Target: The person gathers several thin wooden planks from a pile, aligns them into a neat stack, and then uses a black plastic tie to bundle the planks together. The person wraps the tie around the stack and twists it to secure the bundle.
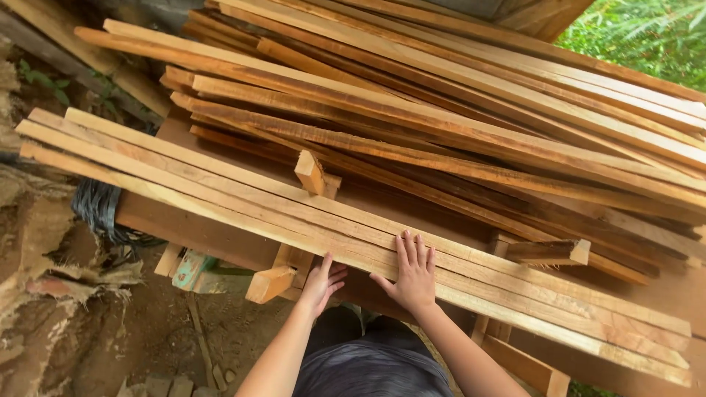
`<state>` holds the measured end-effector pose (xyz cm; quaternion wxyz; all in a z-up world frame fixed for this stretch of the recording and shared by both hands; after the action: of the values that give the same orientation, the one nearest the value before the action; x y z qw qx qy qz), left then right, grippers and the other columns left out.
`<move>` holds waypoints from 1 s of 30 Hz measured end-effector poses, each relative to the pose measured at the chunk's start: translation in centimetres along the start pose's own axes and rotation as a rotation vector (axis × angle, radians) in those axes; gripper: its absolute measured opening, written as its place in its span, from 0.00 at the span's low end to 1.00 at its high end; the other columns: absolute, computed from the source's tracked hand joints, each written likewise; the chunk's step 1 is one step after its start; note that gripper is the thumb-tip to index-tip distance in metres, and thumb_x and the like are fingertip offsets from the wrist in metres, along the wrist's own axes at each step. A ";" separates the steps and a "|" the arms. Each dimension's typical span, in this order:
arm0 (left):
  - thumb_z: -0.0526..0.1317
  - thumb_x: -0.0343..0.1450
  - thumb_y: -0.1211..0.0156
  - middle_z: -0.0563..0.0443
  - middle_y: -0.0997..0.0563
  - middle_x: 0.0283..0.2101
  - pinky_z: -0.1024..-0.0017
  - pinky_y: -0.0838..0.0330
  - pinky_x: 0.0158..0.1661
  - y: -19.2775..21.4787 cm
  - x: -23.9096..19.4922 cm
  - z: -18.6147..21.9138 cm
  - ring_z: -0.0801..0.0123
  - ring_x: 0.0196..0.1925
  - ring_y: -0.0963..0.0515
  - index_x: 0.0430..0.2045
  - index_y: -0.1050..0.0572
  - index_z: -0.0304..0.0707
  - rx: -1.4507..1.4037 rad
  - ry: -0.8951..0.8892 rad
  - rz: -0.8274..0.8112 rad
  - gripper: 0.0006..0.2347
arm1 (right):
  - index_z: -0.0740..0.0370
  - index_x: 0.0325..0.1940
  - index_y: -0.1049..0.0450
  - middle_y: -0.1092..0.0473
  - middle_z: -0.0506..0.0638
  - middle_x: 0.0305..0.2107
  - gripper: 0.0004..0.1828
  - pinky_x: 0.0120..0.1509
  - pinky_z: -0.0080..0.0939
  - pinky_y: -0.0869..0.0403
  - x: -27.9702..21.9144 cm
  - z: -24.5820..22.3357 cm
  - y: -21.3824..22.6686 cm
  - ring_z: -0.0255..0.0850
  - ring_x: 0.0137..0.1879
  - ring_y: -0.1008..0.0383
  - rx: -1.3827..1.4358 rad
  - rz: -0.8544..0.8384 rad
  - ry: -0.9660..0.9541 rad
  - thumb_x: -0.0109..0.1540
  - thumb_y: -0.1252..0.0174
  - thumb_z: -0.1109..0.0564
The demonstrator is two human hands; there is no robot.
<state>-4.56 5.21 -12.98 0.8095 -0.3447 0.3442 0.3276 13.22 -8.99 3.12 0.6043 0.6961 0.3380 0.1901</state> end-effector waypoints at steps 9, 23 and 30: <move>0.48 0.76 0.48 0.42 0.21 0.47 0.63 0.24 0.45 11.4 -5.4 -9.1 0.57 0.53 0.18 0.52 0.29 0.31 -0.288 0.058 0.188 0.18 | 0.63 0.72 0.41 0.53 0.66 0.74 0.42 0.77 0.61 0.43 3.6 -11.5 2.1 0.62 0.79 0.52 0.285 0.188 0.546 0.63 0.40 0.37; 0.62 0.78 0.68 0.39 0.52 0.77 0.56 0.52 0.71 16.7 -1.0 15.1 0.57 0.78 0.50 0.74 0.56 0.35 -0.368 -0.309 0.515 0.35 | 0.66 0.74 0.42 0.45 0.62 0.72 0.50 0.75 0.53 0.39 27.0 -29.3 -5.4 0.57 0.75 0.42 0.378 -0.421 0.125 0.62 0.56 0.24; 0.69 0.72 0.70 0.49 0.42 0.75 0.60 0.47 0.71 13.0 2.4 19.4 0.57 0.75 0.40 0.73 0.46 0.45 -0.954 -0.358 0.401 0.37 | 0.63 0.74 0.37 0.46 0.65 0.74 0.61 0.81 0.54 0.48 27.9 -27.4 -13.7 0.57 0.80 0.50 0.530 -0.971 -0.235 0.57 0.62 0.12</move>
<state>-6.78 28.27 -9.01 0.5309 -0.5400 0.0730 0.6490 11.01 30.61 -8.74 0.4605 0.6050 0.5861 -0.2799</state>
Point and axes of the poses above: each hand's wrist, its own x-axis towards the middle knuckle, its own y-axis out of the back of the hand, z = x × y, the point moved 10 cm from there along x, towards the middle knuckle
